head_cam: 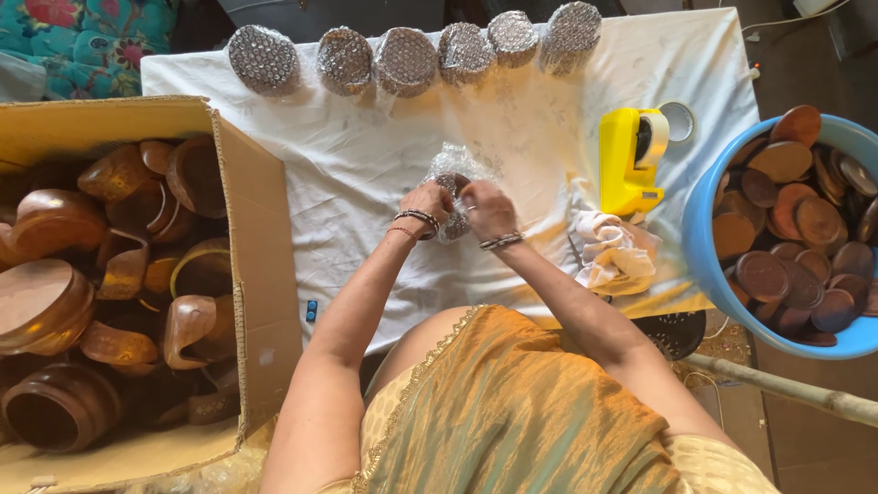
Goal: The person wraps wooden bowls in bubble wrap and places them into a cardboard box.
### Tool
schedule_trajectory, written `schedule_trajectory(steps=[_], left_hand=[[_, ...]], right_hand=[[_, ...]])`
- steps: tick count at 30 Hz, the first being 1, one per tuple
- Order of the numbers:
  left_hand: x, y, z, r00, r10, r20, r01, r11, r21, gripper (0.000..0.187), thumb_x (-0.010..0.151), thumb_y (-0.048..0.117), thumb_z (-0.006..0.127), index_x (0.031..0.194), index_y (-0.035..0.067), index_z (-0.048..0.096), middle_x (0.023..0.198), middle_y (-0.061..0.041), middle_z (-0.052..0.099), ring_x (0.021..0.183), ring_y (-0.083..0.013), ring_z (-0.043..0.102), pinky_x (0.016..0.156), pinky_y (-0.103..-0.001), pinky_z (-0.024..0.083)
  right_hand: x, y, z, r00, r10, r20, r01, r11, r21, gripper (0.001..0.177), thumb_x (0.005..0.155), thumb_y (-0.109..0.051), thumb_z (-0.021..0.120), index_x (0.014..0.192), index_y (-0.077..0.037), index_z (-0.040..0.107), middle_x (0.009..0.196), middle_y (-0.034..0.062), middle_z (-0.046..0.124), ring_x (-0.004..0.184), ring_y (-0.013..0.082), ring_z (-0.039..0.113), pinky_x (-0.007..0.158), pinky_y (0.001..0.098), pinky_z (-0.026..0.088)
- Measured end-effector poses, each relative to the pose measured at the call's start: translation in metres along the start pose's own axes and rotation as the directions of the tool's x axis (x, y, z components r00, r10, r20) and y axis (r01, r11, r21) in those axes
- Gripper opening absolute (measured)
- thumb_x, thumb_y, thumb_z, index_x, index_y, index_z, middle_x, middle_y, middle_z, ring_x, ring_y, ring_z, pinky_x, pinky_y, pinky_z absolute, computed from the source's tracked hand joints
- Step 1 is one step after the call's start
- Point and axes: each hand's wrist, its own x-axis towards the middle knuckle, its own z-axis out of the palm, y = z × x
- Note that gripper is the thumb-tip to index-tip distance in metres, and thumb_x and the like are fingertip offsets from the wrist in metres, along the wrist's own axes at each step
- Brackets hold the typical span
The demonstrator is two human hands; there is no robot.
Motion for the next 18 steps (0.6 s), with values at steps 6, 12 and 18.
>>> schedule_trajectory(steps=[6,12,18], left_hand=[[-0.008,-0.016,0.010,0.972,0.106,-0.210,-0.128,0.987,-0.095,0.030,0.075,0.014,0.076,0.104,0.016,0.067,0.100,-0.012,0.072,0.097,-0.0364,0.068,0.078,-0.046,0.054],[-0.033,-0.004,-0.003,0.970,0.029,-0.242,-0.095,0.959,-0.268,0.021,0.084,0.016,0.070,0.103,0.017,0.063,0.094,-0.008,0.072,0.093,-0.0324,0.070,0.077,-0.045,0.055],[-0.049,-0.003,0.000,0.909,0.231,-0.347,-0.275,0.958,-0.082,0.015,0.087,0.014,0.067,0.099,0.022,0.070,0.097,-0.004,0.067,0.090,-0.0305,0.068,0.072,-0.045,0.054]], right_hand=[[-0.002,-0.052,-0.008,0.948,-0.290,0.133,0.308,0.942,-0.137,0.012,0.082,-0.009,0.066,0.093,-0.010,0.065,0.088,0.0112,0.068,0.082,0.0325,0.069,0.064,0.0435,0.055],[0.005,-0.035,0.016,0.991,-0.136,0.018,0.137,0.987,-0.088,0.009,0.091,-0.010,0.068,0.097,-0.014,0.064,0.088,0.0072,0.069,0.079,0.0301,0.071,0.066,0.0443,0.054],[0.020,-0.013,0.022,0.969,0.216,0.120,-0.219,0.976,0.008,0.025,0.081,-0.013,0.076,0.100,-0.011,0.060,0.075,0.0050,0.072,0.076,0.0288,0.072,0.069,0.0450,0.054]])
